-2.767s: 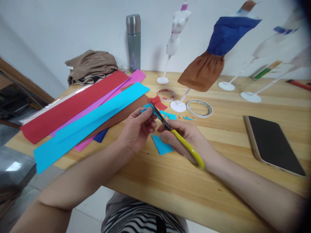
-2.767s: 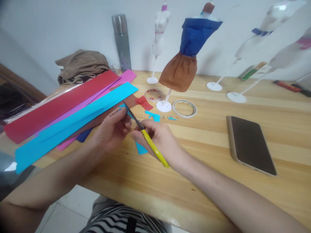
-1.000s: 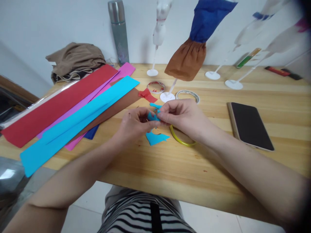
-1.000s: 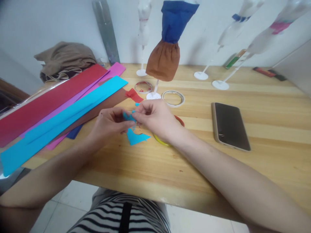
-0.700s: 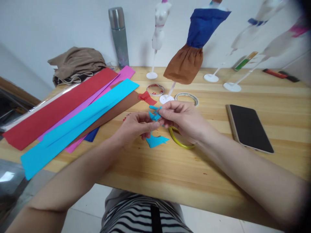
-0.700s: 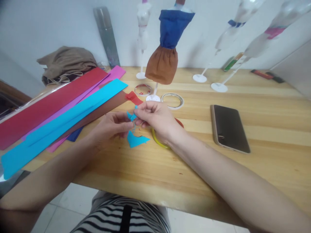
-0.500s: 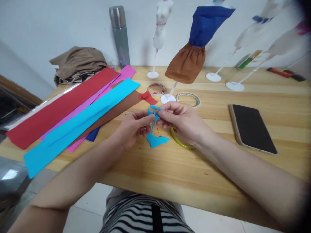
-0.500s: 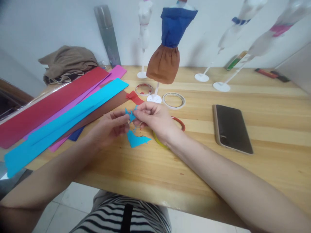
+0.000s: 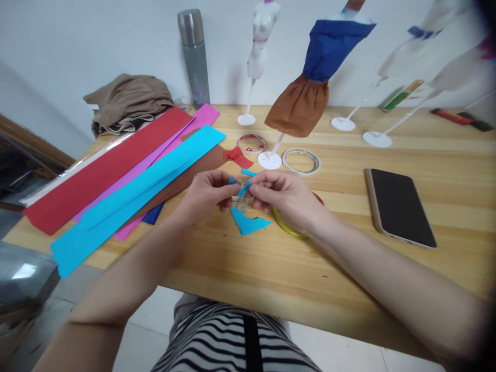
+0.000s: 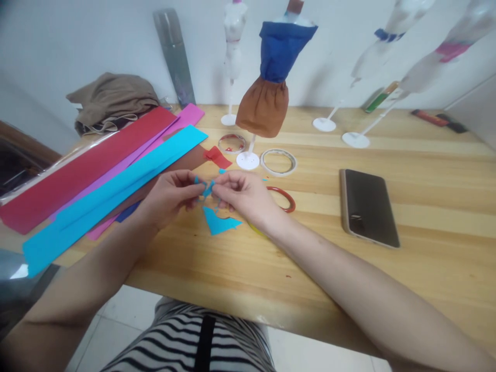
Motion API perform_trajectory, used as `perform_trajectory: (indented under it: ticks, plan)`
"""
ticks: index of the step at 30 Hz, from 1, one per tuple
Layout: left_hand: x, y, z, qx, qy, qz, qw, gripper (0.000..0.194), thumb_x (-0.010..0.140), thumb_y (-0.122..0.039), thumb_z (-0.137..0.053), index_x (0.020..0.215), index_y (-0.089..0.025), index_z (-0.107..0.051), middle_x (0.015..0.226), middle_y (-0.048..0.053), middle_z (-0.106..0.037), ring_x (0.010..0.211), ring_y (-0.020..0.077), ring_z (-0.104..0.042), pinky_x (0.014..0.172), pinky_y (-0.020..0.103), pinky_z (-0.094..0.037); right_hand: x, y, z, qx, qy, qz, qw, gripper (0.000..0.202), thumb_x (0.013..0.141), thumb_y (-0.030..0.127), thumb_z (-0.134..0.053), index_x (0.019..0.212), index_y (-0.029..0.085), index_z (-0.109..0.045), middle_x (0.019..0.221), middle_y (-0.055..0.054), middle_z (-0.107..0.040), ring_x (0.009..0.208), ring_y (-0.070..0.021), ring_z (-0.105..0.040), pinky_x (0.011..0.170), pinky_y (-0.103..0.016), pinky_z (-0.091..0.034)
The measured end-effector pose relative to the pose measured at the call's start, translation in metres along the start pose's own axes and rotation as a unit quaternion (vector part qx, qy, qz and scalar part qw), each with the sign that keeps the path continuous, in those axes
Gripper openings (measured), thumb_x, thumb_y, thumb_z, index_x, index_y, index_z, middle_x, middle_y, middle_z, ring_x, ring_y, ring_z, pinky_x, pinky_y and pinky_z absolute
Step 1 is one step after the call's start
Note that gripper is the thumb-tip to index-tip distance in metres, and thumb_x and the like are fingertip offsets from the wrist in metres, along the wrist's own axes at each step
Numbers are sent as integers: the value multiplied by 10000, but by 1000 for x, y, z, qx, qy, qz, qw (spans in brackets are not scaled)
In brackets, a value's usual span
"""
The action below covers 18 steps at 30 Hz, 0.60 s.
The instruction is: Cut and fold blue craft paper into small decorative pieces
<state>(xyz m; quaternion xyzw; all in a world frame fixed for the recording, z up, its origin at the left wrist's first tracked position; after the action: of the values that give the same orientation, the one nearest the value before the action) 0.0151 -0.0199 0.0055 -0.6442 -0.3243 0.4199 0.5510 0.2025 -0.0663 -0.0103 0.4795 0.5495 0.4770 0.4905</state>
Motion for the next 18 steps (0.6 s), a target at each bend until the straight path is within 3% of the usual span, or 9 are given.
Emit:
perform_trajectory:
  ticks: [2, 4, 7, 10, 12, 14, 18]
  plan:
    - [3, -9, 12, 102, 14, 15, 995, 192, 715, -261, -853, 725, -167, -686, 554, -25, -608, 463, 86, -501, 450, 215, -374, 0, 1, 2, -90, 13, 23, 996, 175, 818, 364, -813, 795, 227, -707, 693, 10, -691, 594, -138, -593, 583, -289, -443]
    - [7, -16, 25, 203, 61, 58, 976, 123, 734, -195, -782, 673, -162, -681, 549, -24, -587, 468, 89, -487, 456, 226, -378, 0, 5, 3, -231, 45, 50, 971, 124, 852, 218, -731, 741, 223, -676, 682, 13, -659, 621, -146, -582, 609, -293, -416]
    - [11, -18, 39, 312, 104, 84, 941, 154, 712, -141, -712, 607, -188, -610, 562, -30, -563, 509, 110, -511, 478, 238, -381, -4, 12, 1, -425, 111, 61, 896, 192, 862, 74, -667, 730, 211, -649, 684, 12, -650, 656, -154, -590, 641, -290, -386]
    - [13, -15, 43, 371, 116, 63, 919, 181, 729, -174, -711, 604, -199, -582, 568, -33, -555, 523, 119, -520, 500, 245, -387, -11, 17, -2, -529, 173, 34, 830, 167, 909, 76, -657, 806, 203, -687, 805, -29, -740, 742, -185, -655, 660, -291, -373]
    - [12, -13, 44, 388, 109, 57, 914, 96, 798, -253, -713, 739, -181, -688, 617, -17, -620, 532, 136, -565, 519, 252, -423, -15, 19, -3, -562, 205, 23, 801, 142, 946, 107, -658, 861, 203, -719, 904, -54, -781, 817, -207, -697, 674, -292, -372]
    - [11, -13, 44, 407, 80, 57, 908, 172, 863, -300, -684, 914, -156, -764, 701, 12, -693, 549, 153, -616, 539, 260, -467, -17, 21, -2, -581, 225, 23, 782, 138, 971, 115, -651, 917, 203, -741, 983, -64, -797, 883, -220, -724, 687, -292, -370]
    - [10, -18, 45, 451, 14, 57, 891, 294, 943, -235, -559, 1040, -118, -810, 929, 92, -793, 618, 158, -668, 565, 261, -501, -18, 22, -3, -602, 258, 21, 756, 143, 958, 98, -682, 980, 209, -768, 1062, -59, -802, 930, -226, -736, 680, -295, -347]
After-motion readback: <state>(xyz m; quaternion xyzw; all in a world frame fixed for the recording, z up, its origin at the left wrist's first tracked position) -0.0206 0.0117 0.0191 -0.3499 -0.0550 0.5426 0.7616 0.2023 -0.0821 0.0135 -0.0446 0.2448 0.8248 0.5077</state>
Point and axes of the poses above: each hand's wrist, its own x-axis towards the middle knuckle, its own z-axis out of the back of the hand, y = z × x, the point moved 1 cm from there along x, towards the middle knuckle
